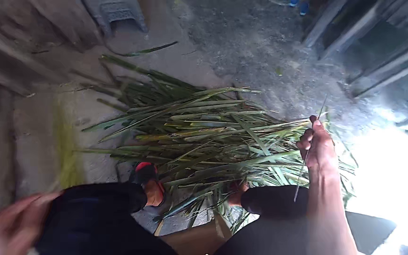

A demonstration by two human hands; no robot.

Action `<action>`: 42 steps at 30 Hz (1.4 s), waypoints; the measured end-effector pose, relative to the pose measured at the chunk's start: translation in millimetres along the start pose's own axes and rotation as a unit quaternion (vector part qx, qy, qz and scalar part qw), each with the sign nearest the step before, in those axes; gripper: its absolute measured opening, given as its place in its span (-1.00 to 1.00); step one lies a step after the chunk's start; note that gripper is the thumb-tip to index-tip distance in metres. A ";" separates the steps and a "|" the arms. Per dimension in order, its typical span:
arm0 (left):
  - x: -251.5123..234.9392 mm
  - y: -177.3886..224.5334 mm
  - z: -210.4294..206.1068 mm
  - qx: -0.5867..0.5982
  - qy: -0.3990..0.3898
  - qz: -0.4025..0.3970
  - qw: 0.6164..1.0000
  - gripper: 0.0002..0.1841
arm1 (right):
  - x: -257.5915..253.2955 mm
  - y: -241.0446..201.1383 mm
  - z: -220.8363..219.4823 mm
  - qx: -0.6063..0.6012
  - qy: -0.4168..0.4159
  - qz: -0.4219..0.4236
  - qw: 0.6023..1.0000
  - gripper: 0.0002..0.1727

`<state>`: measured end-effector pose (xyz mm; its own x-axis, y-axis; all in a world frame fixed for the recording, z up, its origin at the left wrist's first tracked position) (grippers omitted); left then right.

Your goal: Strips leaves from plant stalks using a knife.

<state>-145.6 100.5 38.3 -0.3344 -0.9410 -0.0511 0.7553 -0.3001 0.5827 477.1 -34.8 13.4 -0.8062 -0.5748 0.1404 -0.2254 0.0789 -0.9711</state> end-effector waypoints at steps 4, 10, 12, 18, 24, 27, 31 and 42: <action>-49.0 99.2 -64.6 -0.006 0.085 -0.089 0.992 -0.64 | 117.1 47.1 -133.8 0.046 -0.340 -0.085 0.936 -0.44; -47.7 161.2 -118.2 0.062 0.084 -0.099 0.990 -0.71 | 180.1 72.6 -204.7 0.034 -0.493 -0.150 0.856 -0.27; -42.4 172.2 -127.0 0.063 0.096 -0.119 0.986 -0.72 | 179.8 71.9 -205.8 0.029 -0.491 -0.150 0.857 -0.30; -32.0 178.9 -132.7 0.025 0.130 -0.167 0.977 -0.72 | 171.2 68.2 -197.6 0.002 -0.449 -0.134 0.884 -0.52; -23.3 179.1 -132.5 0.006 0.142 -0.190 0.971 -0.71 | 141.0 62.6 -180.2 -0.015 -0.345 -0.138 0.928 -0.63; -20.5 174.8 -129.2 0.030 0.123 -0.195 0.973 -0.71 | 120.3 59.3 -167.7 -0.016 -0.303 -0.115 0.946 -0.57; -23.6 168.7 -132.0 0.103 0.068 -0.168 0.978 -0.70 | 115.2 56.9 -163.1 -0.002 -0.359 -0.107 0.927 -0.59; -34.7 160.7 -128.7 0.232 -0.014 -0.076 0.970 -0.71 | 159.1 72.0 -183.0 -0.007 -0.499 -0.130 0.857 -0.39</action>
<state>59.9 64.9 29.4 -0.4421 -0.8847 -0.1476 0.3626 -0.3268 0.8728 232.5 28.4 1.1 0.1400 -0.9840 0.1103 -0.3378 -0.1522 -0.9288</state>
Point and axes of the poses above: each hand's wrist, its own x-axis away from the middle knuckle, its own z-axis out of the back of the hand, y = z × x, the point moved 6 cm from there along -x, towards the middle knuckle, and after that the axes turned 1 degree about x, right-handed, at the moved point
